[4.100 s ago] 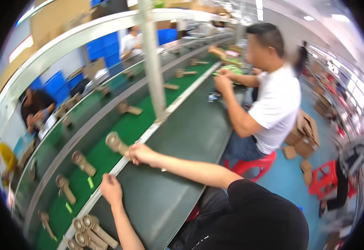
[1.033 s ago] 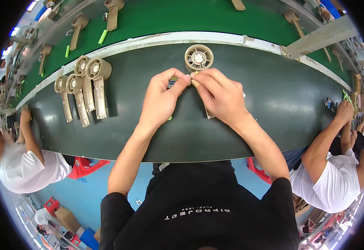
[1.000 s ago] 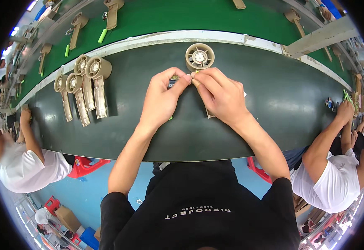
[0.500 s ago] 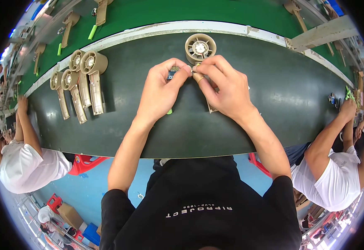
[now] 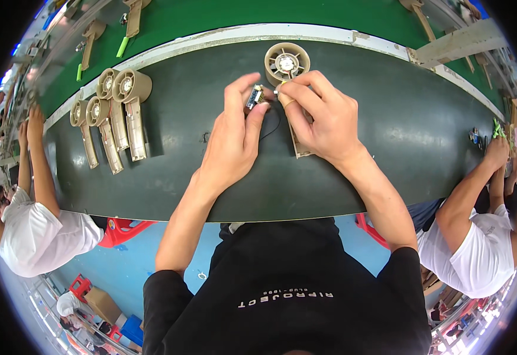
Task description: The person assembles handheld fans along an assembly line by inserting circuit components and wiring into plastic fan casings by hand and placing the assembled units onto a conveyor belt.
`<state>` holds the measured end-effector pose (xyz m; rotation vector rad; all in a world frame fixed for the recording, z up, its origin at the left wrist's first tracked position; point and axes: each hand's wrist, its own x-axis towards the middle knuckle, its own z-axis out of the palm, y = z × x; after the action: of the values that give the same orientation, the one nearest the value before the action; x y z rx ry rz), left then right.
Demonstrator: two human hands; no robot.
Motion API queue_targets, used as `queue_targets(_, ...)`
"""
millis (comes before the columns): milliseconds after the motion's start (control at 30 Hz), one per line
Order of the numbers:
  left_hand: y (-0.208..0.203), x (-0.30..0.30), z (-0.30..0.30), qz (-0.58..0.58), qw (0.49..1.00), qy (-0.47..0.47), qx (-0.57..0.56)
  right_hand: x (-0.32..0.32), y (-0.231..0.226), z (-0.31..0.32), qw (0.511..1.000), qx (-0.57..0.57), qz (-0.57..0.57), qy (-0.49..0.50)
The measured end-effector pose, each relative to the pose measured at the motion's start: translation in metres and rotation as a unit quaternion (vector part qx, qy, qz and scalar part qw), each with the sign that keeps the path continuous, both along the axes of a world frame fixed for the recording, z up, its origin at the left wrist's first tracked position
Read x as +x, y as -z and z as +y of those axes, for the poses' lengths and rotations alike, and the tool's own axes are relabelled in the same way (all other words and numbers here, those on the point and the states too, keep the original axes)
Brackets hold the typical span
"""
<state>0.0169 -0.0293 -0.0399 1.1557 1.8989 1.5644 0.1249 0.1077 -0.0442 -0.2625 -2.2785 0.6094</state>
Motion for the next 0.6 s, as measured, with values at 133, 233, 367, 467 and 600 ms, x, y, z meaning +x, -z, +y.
queue_targets(133,-0.0024,-0.0029,-0.0014,0.059,0.997,0.002,-0.044,-0.0035,0.005,-0.0016,0.999,-0.029,0.027,0.01)
queue_targets(233,-0.0019,-0.0022,-0.0009,0.088,0.995,-0.019,-0.045,-0.0049,0.0062,-0.0024,0.999,-0.039,0.034,0.007)
queue_targets(367,0.0029,-0.0049,0.0007,0.143,0.99,-0.002,-0.013,-0.0054,0.0067,-0.0023,0.998,-0.047,0.034,-0.002)
queue_targets(467,0.006,-0.0038,0.0013,0.165,0.986,-0.005,-0.002,-0.0069,0.0072,-0.0026,0.999,-0.036,0.031,0.001)
queue_targets(600,0.005,-0.0031,0.0039,0.195,0.981,-0.008,0.014,-0.0046,0.0075,-0.001,0.999,-0.035,0.03,0.009)
